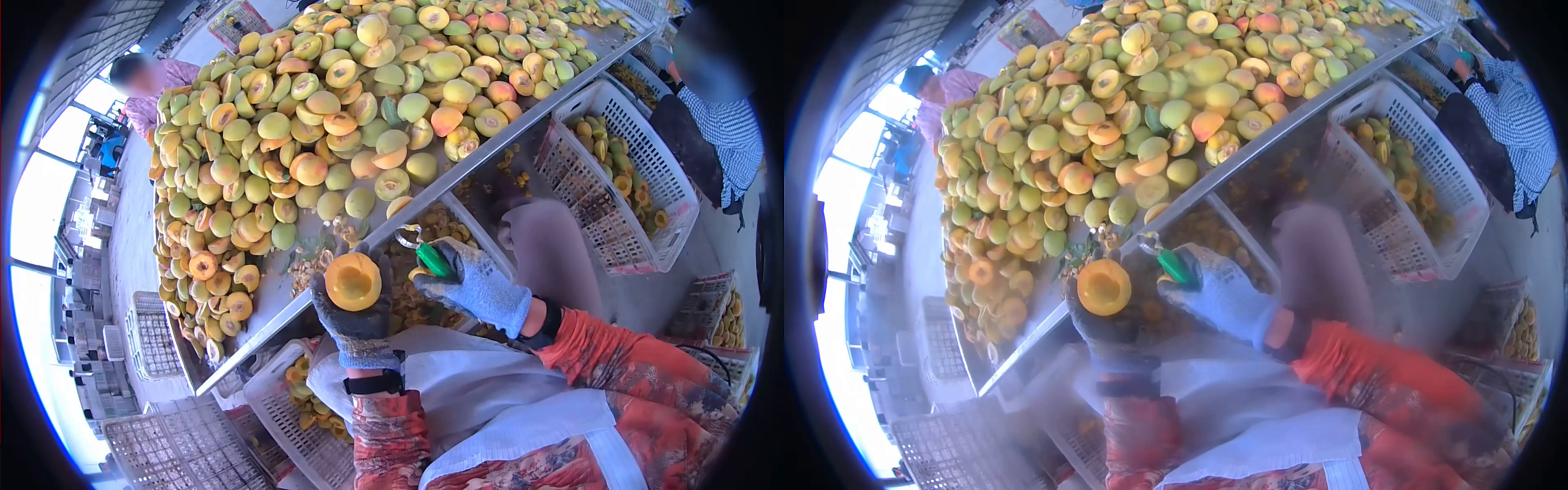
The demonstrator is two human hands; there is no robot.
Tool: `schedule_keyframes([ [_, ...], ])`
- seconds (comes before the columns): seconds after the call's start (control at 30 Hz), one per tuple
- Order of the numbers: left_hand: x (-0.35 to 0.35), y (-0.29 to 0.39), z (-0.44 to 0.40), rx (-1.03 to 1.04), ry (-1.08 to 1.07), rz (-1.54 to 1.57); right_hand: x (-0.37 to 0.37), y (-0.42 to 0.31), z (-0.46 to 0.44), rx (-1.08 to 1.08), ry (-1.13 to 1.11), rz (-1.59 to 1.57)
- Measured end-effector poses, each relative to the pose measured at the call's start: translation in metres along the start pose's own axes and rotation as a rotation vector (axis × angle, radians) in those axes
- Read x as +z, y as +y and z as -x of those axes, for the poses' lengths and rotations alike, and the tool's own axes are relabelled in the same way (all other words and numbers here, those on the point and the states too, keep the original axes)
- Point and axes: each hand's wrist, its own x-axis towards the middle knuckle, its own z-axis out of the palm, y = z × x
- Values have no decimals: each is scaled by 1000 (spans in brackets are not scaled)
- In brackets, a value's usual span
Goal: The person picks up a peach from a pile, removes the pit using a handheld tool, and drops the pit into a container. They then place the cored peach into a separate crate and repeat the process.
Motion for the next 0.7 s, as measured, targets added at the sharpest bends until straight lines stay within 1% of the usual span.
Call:
schedule_keyframes([
  [0.07, -8, 3, -9, -328, -45, 940, -2, 4, 2, 322, -124, -346],
  [0.1, 2, 8, 0, -262, 92, 665, 5, 6, 4, 325, -123, -350],
  [0.13, -1, 4, 1, -267, 90, 661, 16, 9, 6, 490, -77, -916],
  [0.17, -4, -2, 0, 30, 8, -44, 22, 9, 7, 636, -23, -1484],
  [0.2, -5, -6, -1, 328, -72, -749, 21, 9, 8, 633, -23, -1483],
  [0.27, -3, 7, 3, 316, -100, -750, 19, 8, 11, 538, -204, -980],
  [0.3, -3, 12, 6, 299, -128, -754, 17, 8, 12, 540, -209, -980],
  [0.33, -3, 10, 7, 296, -124, -755, 13, 7, 13, 520, -239, -897],
  [0.37, -3, 7, 8, 20, -70, -98, 10, 6, 14, 499, -269, -814],
  [0.4, -4, 5, 9, -251, -8, 562, 7, 3, 14, 502, -275, -814],
  [0.43, -6, 2, 11, -250, -2, 563, 4, -1, 14, 509, -294, -790],
  [0.47, -9, 0, 11, -206, -51, 503, 0, -5, 14, 515, -314, -766],
  [0.5, -12, -3, 12, -161, -100, 443, -3, -10, 16, 533, -315, -668],
  [0.53, -16, -11, 11, -158, -94, 447, -2, -8, 17, 532, -321, -663],
  [0.6, -26, -31, 9, 42, -178, 66, 1, -2, 20, 569, -248, -989],
  [0.63, -30, -32, 10, -308, -158, 904, 0, -5, 21, 571, -255, -983],
  [0.67, -31, -34, 11, -302, -151, 910, -2, -10, 19, 599, -277, -874],
  [0.7, -30, -35, 12, 26, -137, 306, -3, -13, 19, 625, -299, -764],
])
